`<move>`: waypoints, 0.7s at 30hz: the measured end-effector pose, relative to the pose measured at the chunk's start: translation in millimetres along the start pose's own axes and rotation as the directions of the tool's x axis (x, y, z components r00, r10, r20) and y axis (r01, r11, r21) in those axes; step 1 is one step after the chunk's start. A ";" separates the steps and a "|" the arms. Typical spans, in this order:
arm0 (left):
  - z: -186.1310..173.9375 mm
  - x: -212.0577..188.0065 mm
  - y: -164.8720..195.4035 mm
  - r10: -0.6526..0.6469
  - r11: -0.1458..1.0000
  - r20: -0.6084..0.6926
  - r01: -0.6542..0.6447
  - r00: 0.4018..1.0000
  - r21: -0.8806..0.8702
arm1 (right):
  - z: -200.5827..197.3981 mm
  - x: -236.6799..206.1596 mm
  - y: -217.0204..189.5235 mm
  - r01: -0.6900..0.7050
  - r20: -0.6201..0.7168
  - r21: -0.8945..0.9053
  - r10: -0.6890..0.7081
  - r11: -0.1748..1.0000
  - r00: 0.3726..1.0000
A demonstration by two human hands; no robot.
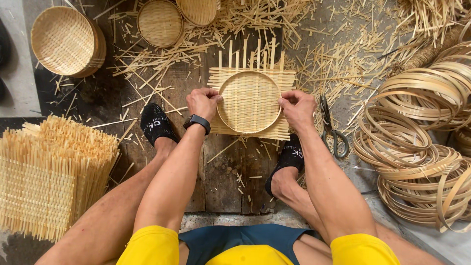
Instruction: The person sits on the floor and repeatedly assembles small round bamboo baskets. They place a circular bamboo frame over a square woven mat, fold the mat edges up, trim excess with shears, and stack the finished baskets.
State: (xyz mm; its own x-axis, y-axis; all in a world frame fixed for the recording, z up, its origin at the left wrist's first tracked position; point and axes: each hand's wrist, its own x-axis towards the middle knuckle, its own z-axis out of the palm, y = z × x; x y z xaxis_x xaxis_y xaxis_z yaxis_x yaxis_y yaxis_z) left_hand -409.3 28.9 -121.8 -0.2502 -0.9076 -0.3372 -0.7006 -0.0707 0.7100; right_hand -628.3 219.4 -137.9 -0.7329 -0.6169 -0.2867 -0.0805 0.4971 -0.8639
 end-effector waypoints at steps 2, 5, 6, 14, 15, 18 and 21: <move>0.4 -0.5 -2.1 0.007 1.000 0.009 -0.007 1.000 0.013 | -0.1 0.2 2.3 0.005 0.012 -0.001 -0.005 1.000 1.000; -0.1 -1.8 -2.6 0.013 1.000 0.017 -0.013 1.000 0.028 | 0.6 -0.6 -0.6 -0.001 0.011 -0.029 0.002 1.000 1.000; -0.4 -1.8 -2.0 0.013 0.999 0.019 -0.014 1.000 0.033 | 0.7 -1.1 -3.1 0.007 0.014 -0.040 -0.006 0.999 1.000; 2.2 2.9 2.5 -0.107 0.994 0.049 0.106 0.993 0.019 | 0.4 -1.7 -22.5 -0.081 -0.018 -0.280 0.079 0.956 0.997; 2.7 2.2 1.1 -0.111 0.994 0.047 0.111 0.993 -0.002 | 0.7 -0.7 -22.3 -0.100 -0.009 -0.267 0.101 0.958 0.995; 4.1 1.2 -2.0 -0.091 0.994 0.018 0.092 0.996 -0.052 | 1.3 2.3 -19.6 -0.105 -0.017 -0.255 0.104 0.961 0.994; 5.5 1.7 -4.7 -0.109 0.994 0.017 0.109 0.994 -0.014 | 1.1 2.2 -18.4 -0.084 -0.022 -0.280 0.081 0.956 0.996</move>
State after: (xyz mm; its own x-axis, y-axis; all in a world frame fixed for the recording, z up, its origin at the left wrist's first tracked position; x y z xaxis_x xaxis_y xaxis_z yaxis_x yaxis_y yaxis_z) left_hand -410.0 30.0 -129.2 -0.1839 -0.8873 -0.4230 -0.7144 -0.1749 0.6775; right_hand -627.7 208.2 -123.1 -0.7518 -0.5610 -0.3466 -0.2043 0.6979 -0.6864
